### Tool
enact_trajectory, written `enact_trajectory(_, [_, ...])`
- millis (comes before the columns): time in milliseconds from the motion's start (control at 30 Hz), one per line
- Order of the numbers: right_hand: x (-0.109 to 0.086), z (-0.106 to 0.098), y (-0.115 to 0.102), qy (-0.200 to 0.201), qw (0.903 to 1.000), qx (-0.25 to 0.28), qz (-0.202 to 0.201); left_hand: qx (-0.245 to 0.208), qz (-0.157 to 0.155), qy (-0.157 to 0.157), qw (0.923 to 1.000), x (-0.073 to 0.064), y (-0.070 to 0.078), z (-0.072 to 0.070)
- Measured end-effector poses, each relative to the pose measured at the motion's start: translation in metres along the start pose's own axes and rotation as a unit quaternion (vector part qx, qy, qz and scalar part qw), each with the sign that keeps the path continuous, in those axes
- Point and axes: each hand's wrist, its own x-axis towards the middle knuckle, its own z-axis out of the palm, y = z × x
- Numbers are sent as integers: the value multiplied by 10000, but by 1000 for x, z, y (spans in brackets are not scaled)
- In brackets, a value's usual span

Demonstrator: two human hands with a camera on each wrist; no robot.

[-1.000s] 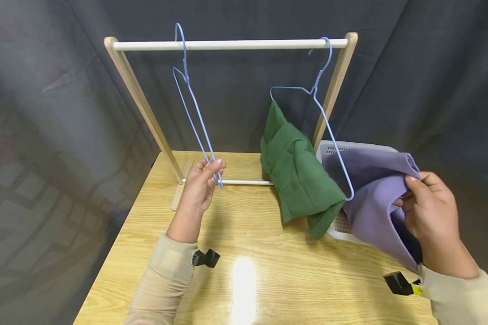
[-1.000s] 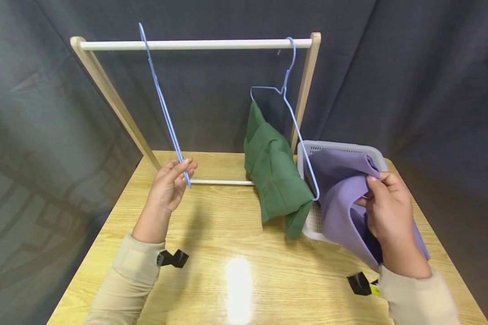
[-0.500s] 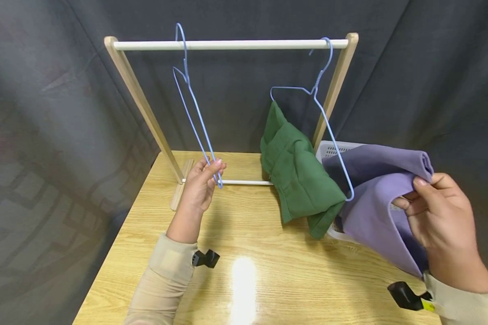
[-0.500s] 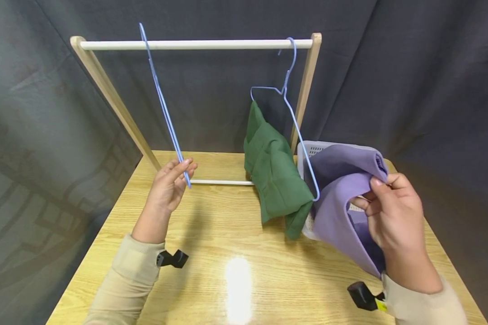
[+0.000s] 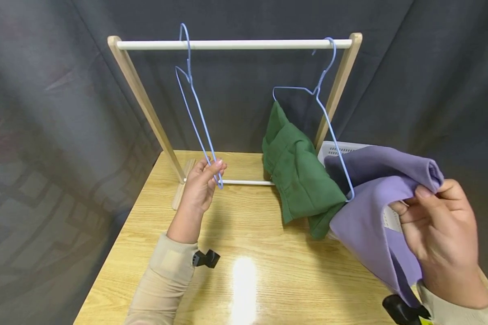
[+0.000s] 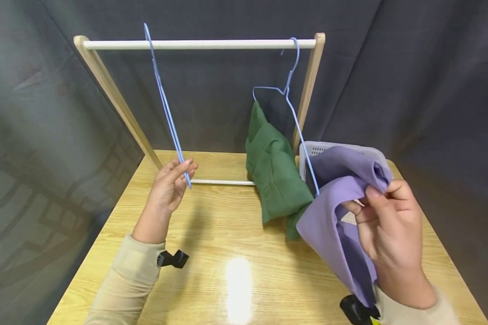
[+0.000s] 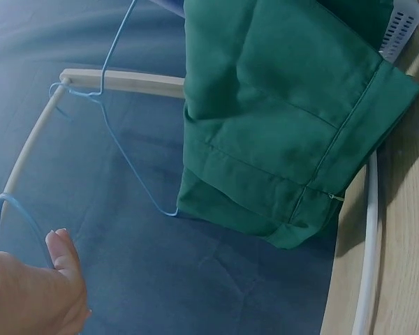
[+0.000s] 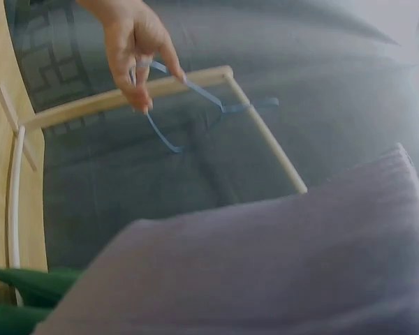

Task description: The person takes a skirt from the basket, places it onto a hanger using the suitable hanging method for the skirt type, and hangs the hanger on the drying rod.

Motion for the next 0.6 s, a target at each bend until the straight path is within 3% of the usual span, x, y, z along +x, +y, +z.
enact_trajectory(233, [-7, 9, 17, -468, 9974, 128, -529, 21, -17, 19, 10000, -1, 1, 0])
enact_trajectory(433, [-11, 20, 32, -196, 9937, 160, -1095, -30, -9, -23, 10000, -1, 1, 0])
enact_trajectory(600, [-10, 33, 47, 58, 9836, 231, -1786, 29, -27, -34, 10000, -1, 1, -1])
